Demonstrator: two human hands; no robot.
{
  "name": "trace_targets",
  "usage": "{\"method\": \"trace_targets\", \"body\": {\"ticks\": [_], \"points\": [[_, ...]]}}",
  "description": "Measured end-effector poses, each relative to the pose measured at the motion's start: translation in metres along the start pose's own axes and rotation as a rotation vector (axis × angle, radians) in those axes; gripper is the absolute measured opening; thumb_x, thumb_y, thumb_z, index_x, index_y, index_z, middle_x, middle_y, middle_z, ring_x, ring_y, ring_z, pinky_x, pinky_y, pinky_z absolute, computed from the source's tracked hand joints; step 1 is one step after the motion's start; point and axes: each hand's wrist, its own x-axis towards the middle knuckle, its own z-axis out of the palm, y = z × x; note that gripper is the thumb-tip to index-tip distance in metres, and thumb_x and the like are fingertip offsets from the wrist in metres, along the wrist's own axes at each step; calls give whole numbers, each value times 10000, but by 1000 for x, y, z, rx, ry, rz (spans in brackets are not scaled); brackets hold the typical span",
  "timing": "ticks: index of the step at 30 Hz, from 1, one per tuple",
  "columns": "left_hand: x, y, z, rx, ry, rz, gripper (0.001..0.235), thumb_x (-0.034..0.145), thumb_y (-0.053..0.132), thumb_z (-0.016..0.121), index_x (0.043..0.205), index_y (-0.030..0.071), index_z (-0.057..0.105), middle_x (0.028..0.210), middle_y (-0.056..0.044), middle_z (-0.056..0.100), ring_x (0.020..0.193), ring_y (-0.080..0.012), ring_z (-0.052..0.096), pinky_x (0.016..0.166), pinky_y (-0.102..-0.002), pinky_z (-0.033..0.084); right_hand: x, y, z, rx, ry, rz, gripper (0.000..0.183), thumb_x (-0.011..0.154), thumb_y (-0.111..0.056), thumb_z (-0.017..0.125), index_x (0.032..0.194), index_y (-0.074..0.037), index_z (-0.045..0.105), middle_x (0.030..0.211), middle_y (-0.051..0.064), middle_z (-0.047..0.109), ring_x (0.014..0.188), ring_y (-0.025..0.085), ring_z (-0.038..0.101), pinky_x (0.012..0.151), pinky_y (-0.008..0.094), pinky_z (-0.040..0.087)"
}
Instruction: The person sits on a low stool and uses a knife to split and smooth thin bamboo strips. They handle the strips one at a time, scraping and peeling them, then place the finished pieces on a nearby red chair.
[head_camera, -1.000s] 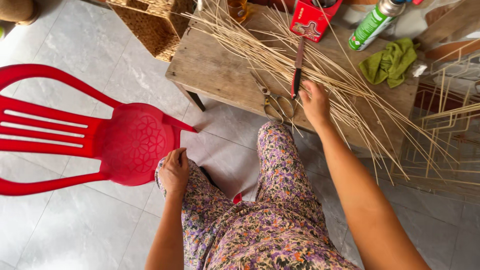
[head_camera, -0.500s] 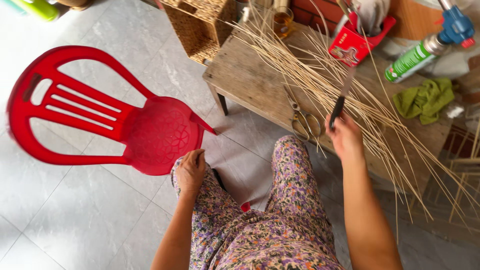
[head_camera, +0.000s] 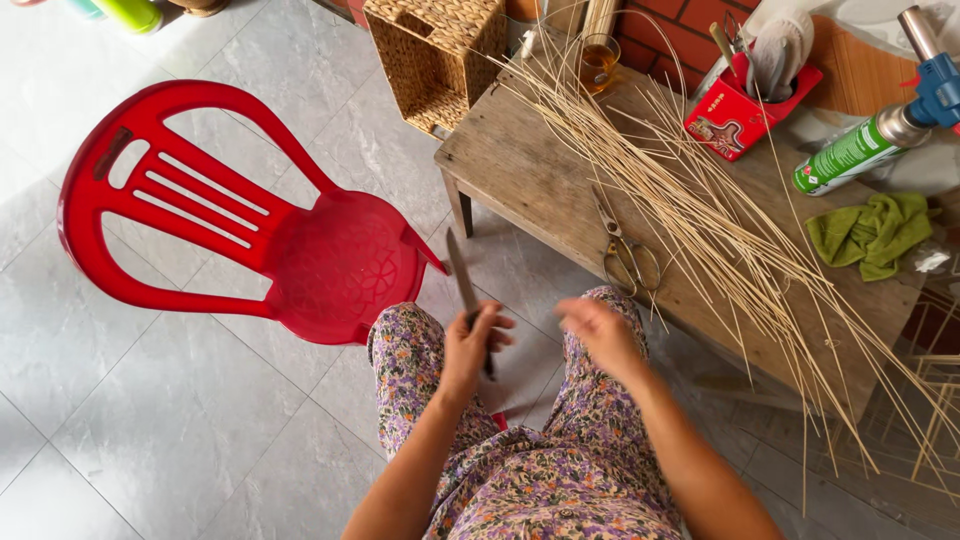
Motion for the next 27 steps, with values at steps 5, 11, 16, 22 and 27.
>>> {"method": "trace_targets", "body": {"ticks": [5,11,16,22,27], "points": [[-6,24,-69,169,285,140,243,1021,223,600,1162,48,692,841,-84,742,593,-103,646,522,-244,495,40,41,-71,-740,508,-153,378,862,-172,762,1218,-103,653,1157,128,663,1012,311,652,855,432,547],[-18,21,-103,59,393,183,206,1025,199,605,1138,46,685,805,-59,716,611,-94,641,544,-243,505,55,64,-76,-811,437,0,431,827,-170,806,1225,-148,644,1089,115,647,1011,324,638,840,467,522],[-13,12,-114,-104,383,191,209,1018,195,620,1142,40,686,813,-48,700,635,-99,619,566,-249,511,65,48,-86,-695,471,58,427,832,-143,789,1236,-145,649,1007,81,715,916,290,695,796,432,546],[-5,3,-107,2,306,203,239,1035,224,603,1130,23,690,818,-53,701,641,-100,627,581,-246,517,88,8,-67,-360,434,165,425,868,-135,744,1281,-147,644,1003,50,738,828,192,730,708,350,576],[-1,8,-90,196,267,277,267,1035,247,619,1075,5,727,754,-50,690,633,-102,634,580,-247,517,152,2,-22,-421,433,-80,417,842,-118,773,1240,-139,651,975,81,689,817,237,696,764,382,551]]}}
